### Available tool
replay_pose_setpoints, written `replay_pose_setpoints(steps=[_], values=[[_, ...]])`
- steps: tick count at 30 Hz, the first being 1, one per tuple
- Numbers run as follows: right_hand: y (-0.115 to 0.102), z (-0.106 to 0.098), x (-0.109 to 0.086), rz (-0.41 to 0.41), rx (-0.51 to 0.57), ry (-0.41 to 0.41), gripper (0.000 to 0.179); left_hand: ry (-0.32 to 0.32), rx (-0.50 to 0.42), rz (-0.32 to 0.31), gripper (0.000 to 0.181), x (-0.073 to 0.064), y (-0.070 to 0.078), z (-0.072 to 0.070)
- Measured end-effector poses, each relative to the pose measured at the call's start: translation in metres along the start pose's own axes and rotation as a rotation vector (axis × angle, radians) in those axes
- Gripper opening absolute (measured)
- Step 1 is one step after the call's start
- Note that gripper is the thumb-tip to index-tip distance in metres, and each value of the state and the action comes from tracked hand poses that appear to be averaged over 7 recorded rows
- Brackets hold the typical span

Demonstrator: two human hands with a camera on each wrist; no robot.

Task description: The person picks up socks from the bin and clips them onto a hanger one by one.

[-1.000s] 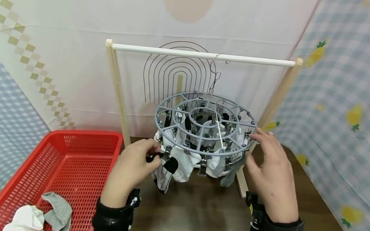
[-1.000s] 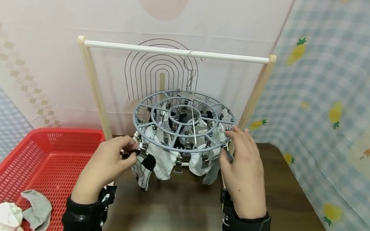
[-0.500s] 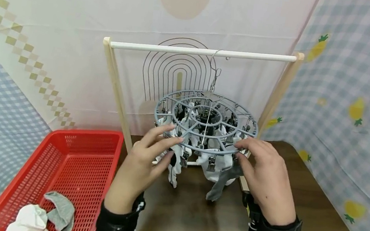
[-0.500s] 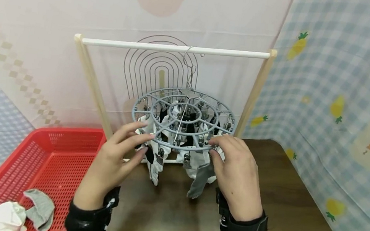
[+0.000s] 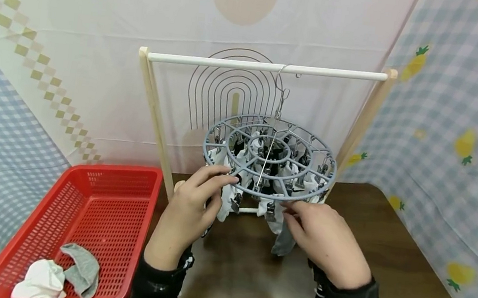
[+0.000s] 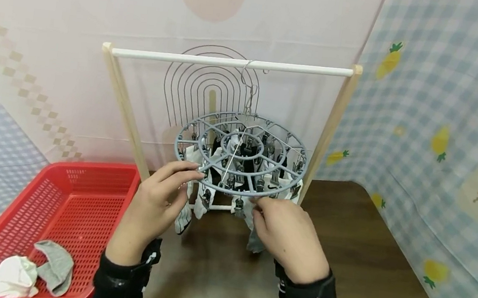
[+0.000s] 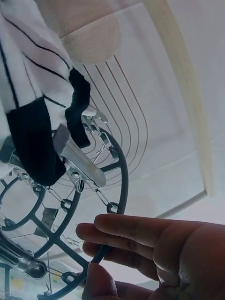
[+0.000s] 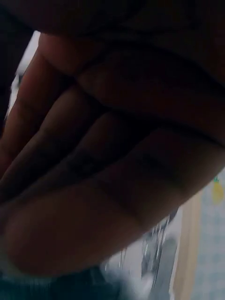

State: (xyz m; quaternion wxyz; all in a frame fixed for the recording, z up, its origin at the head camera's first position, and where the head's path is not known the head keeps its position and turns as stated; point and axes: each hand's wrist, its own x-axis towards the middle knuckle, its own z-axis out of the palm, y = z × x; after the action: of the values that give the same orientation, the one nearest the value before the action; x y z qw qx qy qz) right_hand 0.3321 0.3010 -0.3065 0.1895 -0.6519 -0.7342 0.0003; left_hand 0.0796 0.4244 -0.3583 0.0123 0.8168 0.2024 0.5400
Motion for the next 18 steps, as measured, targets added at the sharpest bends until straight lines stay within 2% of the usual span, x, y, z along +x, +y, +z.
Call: replay_pose_setpoints(steps=[4,5,7,8,14,18], values=[[0.008,0.018,0.023,-0.009,0.126,-0.049,0.016,0.013,-0.018,0.005,0.042,0.000,-0.001,-0.001],[0.010,0.022,0.027,-0.017,0.177,-0.053,0.022,0.016,-0.019,0.005,0.042,0.000,0.000,-0.001],[0.012,0.032,0.036,-0.027,0.272,-0.030,0.045,0.019,-0.014,0.001,0.043,0.000,0.000,-0.002],[0.012,0.036,0.040,-0.025,0.304,-0.020,0.049,0.020,-0.008,-0.003,0.043,0.000,0.001,-0.003],[-0.001,0.058,0.056,0.057,0.374,0.121,0.044,0.010,0.014,-0.035,0.040,0.001,0.004,-0.005],[-0.009,0.065,0.060,0.043,0.413,0.212,0.034,0.016,-0.006,-0.034,0.040,0.001,0.003,-0.009]])
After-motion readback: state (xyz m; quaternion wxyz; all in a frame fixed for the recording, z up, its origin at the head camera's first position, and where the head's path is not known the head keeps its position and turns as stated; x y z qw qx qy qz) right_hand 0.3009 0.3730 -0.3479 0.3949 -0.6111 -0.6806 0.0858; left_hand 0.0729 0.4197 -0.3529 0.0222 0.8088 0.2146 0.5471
